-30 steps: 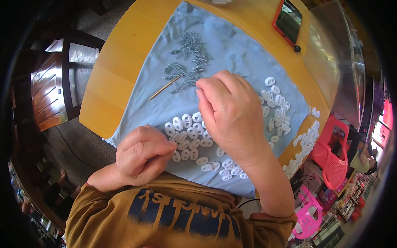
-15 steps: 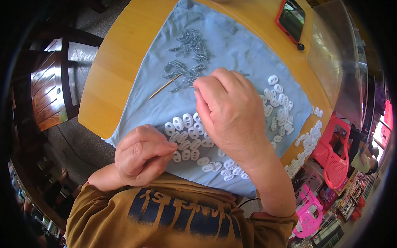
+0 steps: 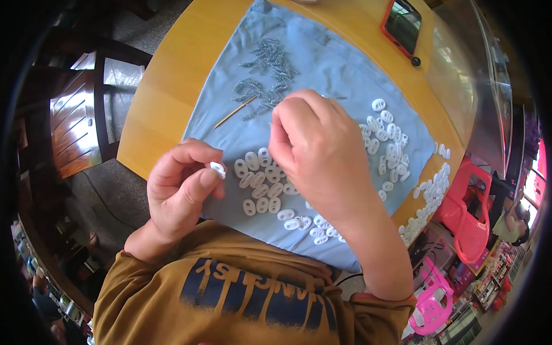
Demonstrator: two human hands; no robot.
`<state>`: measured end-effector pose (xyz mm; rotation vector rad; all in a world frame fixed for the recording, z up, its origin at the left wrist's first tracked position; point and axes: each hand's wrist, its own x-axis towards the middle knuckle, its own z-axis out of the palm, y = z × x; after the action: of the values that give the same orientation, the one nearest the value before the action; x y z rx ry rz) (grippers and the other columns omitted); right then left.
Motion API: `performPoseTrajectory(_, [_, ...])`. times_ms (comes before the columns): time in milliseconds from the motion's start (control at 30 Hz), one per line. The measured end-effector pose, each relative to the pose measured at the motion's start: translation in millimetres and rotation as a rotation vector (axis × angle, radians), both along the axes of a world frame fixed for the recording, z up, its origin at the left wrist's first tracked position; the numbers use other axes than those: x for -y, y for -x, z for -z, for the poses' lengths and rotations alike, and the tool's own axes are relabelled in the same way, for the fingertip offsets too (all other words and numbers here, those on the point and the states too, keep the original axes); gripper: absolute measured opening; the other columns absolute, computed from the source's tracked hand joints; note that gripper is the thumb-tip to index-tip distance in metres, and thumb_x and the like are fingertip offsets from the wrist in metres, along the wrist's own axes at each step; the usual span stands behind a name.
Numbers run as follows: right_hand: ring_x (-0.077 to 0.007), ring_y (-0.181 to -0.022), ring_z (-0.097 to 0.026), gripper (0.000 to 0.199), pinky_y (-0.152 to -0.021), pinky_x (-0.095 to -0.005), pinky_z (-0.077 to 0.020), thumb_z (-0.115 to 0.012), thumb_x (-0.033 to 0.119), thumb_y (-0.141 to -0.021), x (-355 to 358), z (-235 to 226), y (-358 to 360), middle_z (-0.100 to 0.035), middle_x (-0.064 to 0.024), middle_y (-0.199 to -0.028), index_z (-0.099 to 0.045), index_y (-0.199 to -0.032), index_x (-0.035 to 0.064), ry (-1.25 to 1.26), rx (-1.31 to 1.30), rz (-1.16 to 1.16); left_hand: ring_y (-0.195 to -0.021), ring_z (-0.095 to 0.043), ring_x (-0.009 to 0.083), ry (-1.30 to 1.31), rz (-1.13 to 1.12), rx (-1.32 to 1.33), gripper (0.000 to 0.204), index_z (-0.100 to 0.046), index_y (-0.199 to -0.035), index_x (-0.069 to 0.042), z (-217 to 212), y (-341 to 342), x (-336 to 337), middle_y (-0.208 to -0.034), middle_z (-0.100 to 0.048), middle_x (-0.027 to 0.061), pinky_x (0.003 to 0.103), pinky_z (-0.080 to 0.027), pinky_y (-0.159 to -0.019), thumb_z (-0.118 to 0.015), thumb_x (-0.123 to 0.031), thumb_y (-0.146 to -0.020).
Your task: The person is assembling small white plastic components by inserting metal pins into them.
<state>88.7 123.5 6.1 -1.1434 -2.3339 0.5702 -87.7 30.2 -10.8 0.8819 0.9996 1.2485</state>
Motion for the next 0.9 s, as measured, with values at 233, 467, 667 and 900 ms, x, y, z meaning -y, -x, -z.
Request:
performPoseTrajectory(233, [-0.0130,-0.082,-0.057,0.016,-0.075,-0.0248,-0.0457,-0.061,-0.013,-0.075,41,-29,-10,-0.060,-0.0086,-0.088,-0.056,-0.084,-0.0007,0.615,-0.448,0.061,-0.074,-0.055,0.0063,0.100,0.061,0.256,0.020,-0.057,-0.108,0.001,-8,-2,7,-0.090,-0.058,0.0023,0.019,-0.046,-0.066,-0.058,-0.003,-0.089])
performPoseTrajectory(467, [-0.0087,-0.074,-0.059,0.013,-0.068,-0.0216,-0.0475,-0.065,-0.007,-0.076,70,-27,-14,-0.063,-0.0030,-0.082,-0.061,-0.086,0.0008,0.695,-0.699,0.178,-0.076,-0.055,0.0064,0.106,0.121,0.297,0.019,-0.058,-0.108,0.001,-11,-12,14,-0.091,-0.059,0.0026,0.019,-0.047,-0.067,-0.059,-0.003,-0.089])
performPoseTrajectory(667, [-0.0085,-0.076,-0.059,0.015,-0.070,-0.0216,-0.0477,-0.065,-0.006,-0.077,77,-28,-18,-0.063,-0.0034,-0.083,-0.061,-0.089,0.0001,0.731,-0.729,0.183,-0.078,-0.055,0.0065,0.095,0.134,0.295,0.019,-0.059,-0.107,0.001,-11,-18,18,-0.095,-0.059,0.0036,0.019,-0.047,-0.068,-0.059,-0.001,-0.088])
performPoseTrajectory(900, [-0.0087,-0.074,-0.059,0.015,-0.068,-0.0216,-0.0479,-0.065,-0.007,-0.077,80,-27,-17,-0.063,-0.0037,-0.083,-0.061,-0.089,0.0003,0.715,-0.714,0.194,-0.072,-0.055,0.0114,0.099,0.129,0.212,0.014,-0.058,-0.100,0.002,-13,-20,18,-0.094,-0.056,0.0085,0.022,-0.047,-0.062,-0.058,-0.001,-0.086])
